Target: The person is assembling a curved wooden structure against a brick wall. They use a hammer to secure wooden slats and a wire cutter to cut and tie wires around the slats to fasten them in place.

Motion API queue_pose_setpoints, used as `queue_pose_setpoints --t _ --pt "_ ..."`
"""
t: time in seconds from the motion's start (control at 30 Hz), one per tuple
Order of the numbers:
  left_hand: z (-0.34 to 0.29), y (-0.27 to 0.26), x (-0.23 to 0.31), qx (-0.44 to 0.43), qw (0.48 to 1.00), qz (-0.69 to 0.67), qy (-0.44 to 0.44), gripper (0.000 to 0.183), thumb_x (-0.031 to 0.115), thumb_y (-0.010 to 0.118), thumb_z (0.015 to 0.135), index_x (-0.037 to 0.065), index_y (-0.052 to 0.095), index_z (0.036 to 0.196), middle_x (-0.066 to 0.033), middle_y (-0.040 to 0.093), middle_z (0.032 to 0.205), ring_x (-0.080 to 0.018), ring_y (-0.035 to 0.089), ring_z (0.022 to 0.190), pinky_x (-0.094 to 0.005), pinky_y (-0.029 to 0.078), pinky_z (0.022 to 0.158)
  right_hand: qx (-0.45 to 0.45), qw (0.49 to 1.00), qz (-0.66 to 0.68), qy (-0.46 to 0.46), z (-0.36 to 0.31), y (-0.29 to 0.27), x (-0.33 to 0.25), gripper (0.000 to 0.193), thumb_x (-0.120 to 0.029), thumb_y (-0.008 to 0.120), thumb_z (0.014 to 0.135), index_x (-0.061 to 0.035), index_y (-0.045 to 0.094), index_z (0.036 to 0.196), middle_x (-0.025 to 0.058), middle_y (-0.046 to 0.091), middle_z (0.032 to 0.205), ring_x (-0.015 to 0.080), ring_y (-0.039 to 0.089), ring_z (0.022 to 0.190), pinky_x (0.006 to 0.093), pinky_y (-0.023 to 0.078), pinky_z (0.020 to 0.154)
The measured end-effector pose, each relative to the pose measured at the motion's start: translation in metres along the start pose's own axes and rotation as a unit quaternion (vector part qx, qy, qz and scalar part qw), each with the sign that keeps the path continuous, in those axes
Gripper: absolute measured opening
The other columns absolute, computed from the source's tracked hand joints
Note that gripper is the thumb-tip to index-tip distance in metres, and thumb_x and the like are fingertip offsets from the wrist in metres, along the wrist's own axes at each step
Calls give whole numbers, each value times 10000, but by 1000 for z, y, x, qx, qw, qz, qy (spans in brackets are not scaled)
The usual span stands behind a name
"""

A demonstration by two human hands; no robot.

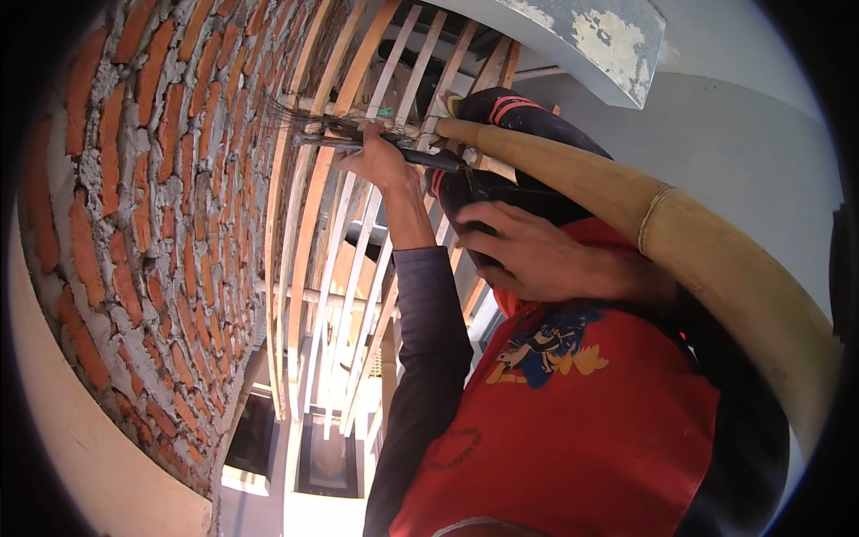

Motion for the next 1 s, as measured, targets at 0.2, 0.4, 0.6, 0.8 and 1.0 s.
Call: queue_pose_setpoints --t 0.2,0.4,0.6,0.8,1.0 --pt "-25 -5 -5 -132 985 67 -91 124 -58 574 743 -46 528 858 -84 590 711 -152 581 667 -255 453 600 -128 980 10 153 -157 -89 21 337 -222 516 886 -91 507 1196 117 469 1213 252 483 1107 353 354 980" --pt "-31 -24 21 -182 969 144 -79 254 -82 559 701 -23 465 929 -96 594 759 -162 576 682 -254 439 618 305 886 348 -36 -137 -231 -29 444 -327 380 947 -11 449 1251 191 447 1248 242 517 1053 353 376 931" --pt "-19 -81 39 -177 966 177 -70 297 -38 567 721 -6 423 980 -89 566 792 -151 557 681 -253 454 638 -65 811 437 -383 -46 -199 -134 378 -282 425 934 -25 469 1209 193 449 1235 219 533 1009 343 443 875" --pt "-24 -125 42 -120 961 245 -51 299 -20 569 705 -9 413 960 -79 544 760 -141 513 643 -255 416 599 -141 796 414 -418 -46 -159 -167 345 -271 427 929 -44 478 1184 188 465 1191 221 541 980 349 453 854" --pt "-33 -175 13 -63 969 232 -59 296 15 557 700 -7 417 960 -74 527 737 -140 487 637 -266 394 579 -180 767 428 -444 -21 -121 -172 312 -260 430 925 -63 487 1159 184 482 1146 224 549 951 356 463 833"
Point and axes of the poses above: each hand's wrist, its own z-axis towards the middle knuckle, its own y-axis out of the palm, x = y × z, the point moved 5 cm from there along z, towards the middle knuckle
